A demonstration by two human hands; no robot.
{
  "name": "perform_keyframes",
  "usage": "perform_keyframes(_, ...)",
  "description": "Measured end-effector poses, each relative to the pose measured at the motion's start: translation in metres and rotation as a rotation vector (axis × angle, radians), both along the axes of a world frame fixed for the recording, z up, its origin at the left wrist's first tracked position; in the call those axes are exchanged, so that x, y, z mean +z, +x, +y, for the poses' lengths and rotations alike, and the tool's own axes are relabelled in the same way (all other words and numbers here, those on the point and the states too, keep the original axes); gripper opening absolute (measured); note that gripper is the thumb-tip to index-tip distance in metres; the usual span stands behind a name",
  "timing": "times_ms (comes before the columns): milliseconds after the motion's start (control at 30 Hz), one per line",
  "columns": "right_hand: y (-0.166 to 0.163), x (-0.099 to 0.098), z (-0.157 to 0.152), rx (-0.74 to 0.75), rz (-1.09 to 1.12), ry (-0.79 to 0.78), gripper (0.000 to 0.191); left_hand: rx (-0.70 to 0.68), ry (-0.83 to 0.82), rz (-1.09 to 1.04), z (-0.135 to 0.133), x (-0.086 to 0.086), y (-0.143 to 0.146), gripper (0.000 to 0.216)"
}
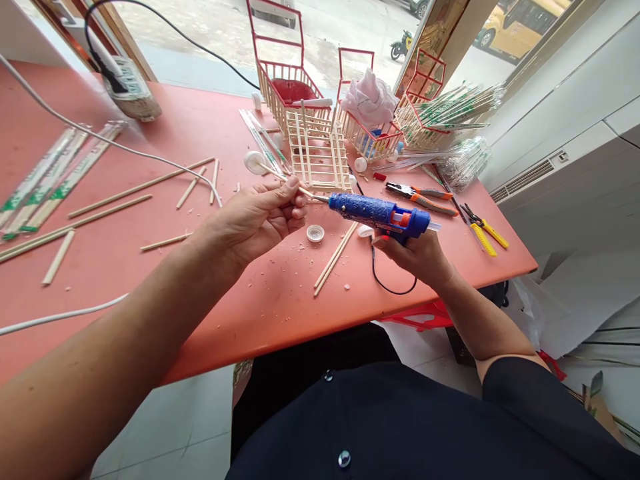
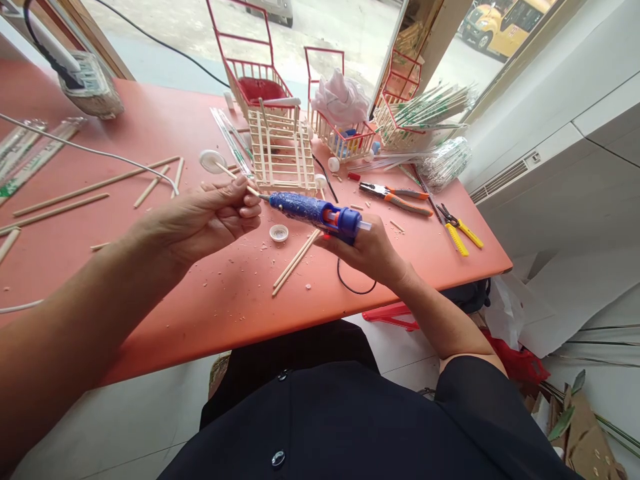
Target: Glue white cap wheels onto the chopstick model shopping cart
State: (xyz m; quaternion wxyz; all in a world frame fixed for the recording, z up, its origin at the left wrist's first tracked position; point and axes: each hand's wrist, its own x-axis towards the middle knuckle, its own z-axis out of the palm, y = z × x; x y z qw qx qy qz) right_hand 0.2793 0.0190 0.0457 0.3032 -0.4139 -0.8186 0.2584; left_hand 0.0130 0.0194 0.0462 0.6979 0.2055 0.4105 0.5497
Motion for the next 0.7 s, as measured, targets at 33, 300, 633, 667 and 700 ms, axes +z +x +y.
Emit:
perform_keyframes(33, -0.0001, 0.0003, -0.0003, -0.003, -0.001, -0.002, 0.055, -0.002, 0.000, 0.002, 0.0001, 0.0001, 0.0000, 0.043)
perform_keyframes(300, 0.0010, -0.0012, -0.0013, -0.004, 0.007, -0.008, 0.055, 0.036, -0.045, 0.013, -0.0012, 0.0040, 0.0028, 0.047)
perform_keyframes(633, -0.0010, 0.0018, -0.0031, -0.005, -0.005, -0.016, 0.057, 0.003, 0.002, 0.019, 0.0005, -0.0018, -0.0003, 0.042)
perform_keyframes(667, -0.0019, 0.0025, -0.0034, -0.003, -0.008, -0.015, 0.055, 0.005, 0.001, 0.019, 0.0004, -0.0017, -0.0001, 0.042)
perform_keyframes(700, -0.0027, 0.0032, -0.0037, 0.002, -0.008, -0.013, 0.054, 0.006, 0.000, 0.018, 0.0003, -0.0012, 0.0002, 0.042)
